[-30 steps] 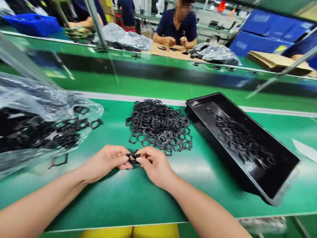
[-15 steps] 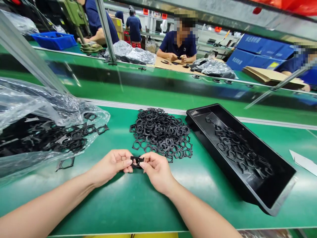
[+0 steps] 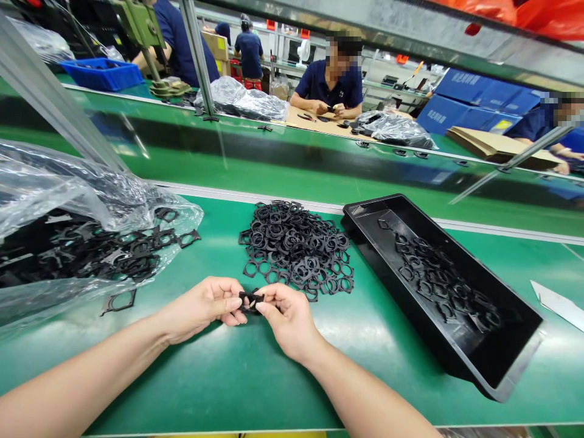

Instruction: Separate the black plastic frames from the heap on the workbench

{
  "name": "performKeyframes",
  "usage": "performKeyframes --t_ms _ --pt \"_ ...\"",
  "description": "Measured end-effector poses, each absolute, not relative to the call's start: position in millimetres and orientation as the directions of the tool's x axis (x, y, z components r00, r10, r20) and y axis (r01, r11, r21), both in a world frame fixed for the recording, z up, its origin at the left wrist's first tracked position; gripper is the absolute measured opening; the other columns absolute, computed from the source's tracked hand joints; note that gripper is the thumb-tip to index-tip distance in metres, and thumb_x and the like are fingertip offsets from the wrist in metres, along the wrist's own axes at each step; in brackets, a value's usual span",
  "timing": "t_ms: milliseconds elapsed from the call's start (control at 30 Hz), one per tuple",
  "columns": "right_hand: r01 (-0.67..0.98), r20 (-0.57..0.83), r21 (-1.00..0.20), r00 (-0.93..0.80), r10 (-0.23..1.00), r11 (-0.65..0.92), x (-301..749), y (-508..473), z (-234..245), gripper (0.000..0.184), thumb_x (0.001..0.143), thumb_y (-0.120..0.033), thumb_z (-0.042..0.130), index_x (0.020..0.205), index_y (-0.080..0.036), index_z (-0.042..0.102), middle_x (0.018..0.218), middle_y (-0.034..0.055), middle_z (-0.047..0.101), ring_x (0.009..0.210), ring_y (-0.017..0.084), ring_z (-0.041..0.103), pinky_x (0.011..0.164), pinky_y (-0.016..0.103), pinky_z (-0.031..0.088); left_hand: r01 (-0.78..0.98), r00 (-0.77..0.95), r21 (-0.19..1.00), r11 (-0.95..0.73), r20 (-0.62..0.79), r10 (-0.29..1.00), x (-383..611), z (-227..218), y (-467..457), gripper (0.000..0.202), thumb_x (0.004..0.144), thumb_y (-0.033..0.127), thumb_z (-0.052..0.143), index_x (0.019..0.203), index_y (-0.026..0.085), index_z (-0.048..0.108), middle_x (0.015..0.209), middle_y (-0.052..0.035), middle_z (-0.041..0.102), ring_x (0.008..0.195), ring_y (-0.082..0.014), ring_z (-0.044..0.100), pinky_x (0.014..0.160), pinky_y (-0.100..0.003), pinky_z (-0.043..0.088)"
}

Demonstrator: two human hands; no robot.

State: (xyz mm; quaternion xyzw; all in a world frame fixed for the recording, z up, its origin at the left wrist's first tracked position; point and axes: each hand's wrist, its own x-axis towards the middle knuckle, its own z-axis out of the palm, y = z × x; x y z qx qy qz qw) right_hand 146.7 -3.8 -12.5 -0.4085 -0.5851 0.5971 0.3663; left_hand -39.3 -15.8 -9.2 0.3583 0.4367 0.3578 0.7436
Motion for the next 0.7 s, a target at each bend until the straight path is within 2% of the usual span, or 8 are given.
performKeyframes --t_ms 167,267,467,700 --pt "0.018 -0.059 -0.998 -0.396 0.916 -0.056 147.4 -2.7 -13.6 0.016 0.074 -0.029 0.068 0.083 -0.016 0.066 0.066 0.0006 0.061 0.062 0.012 0.055 0.061 0.026 0.045 -0.219 0.343 0.86 0.461 -0.374 0.862 -38.7 -11.4 -16.0 0.033 0.062 0.039 0.079 0.071 0.011 0.062 0.062 -0.0061 0.07 0.061 -0.0154 0.067 0.056 -0.021 0.048" --pt "0.006 -0.101 -0.994 -0.402 0.91 -0.107 147.1 -0.2 -13.3 0.018 0.072 -0.03 0.069 0.083 -0.015 0.065 0.063 -0.0006 0.059 0.058 0.011 0.053 0.059 0.024 0.043 -0.202 0.31 0.881 0.428 -0.357 0.881 -37.3 -11.9 -16.7 0.033 0.065 0.04 0.077 0.071 0.011 0.061 0.062 -0.0063 0.07 0.058 -0.0135 0.066 0.056 -0.02 0.048" --pt "0.047 -0.167 -0.986 -0.414 0.895 -0.162 146.3 3.6 -9.7 0.025 0.069 -0.039 0.071 0.071 -0.015 0.061 0.056 -0.0035 0.051 0.05 0.008 0.044 0.05 0.022 0.038 -0.169 0.258 0.895 0.413 -0.365 0.895 -34.7 -8.1 -18.1 0.036 0.064 0.044 0.076 0.069 0.011 0.062 0.058 -0.0057 0.069 0.053 -0.011 0.061 0.054 -0.019 0.047" --pt "-0.034 -0.17 -0.977 -0.458 0.873 -0.208 149.1 2.5 -7.7 0.028 0.066 -0.038 0.075 0.075 -0.016 0.061 0.063 -0.0011 0.057 0.058 0.01 0.051 0.058 0.024 0.042 -0.136 0.314 0.872 0.47 -0.413 0.855 -37.6 -9.0 -17.6 0.036 0.062 0.044 0.077 0.07 0.012 0.061 0.058 -0.0046 0.068 0.057 -0.0138 0.064 0.055 -0.021 0.05"
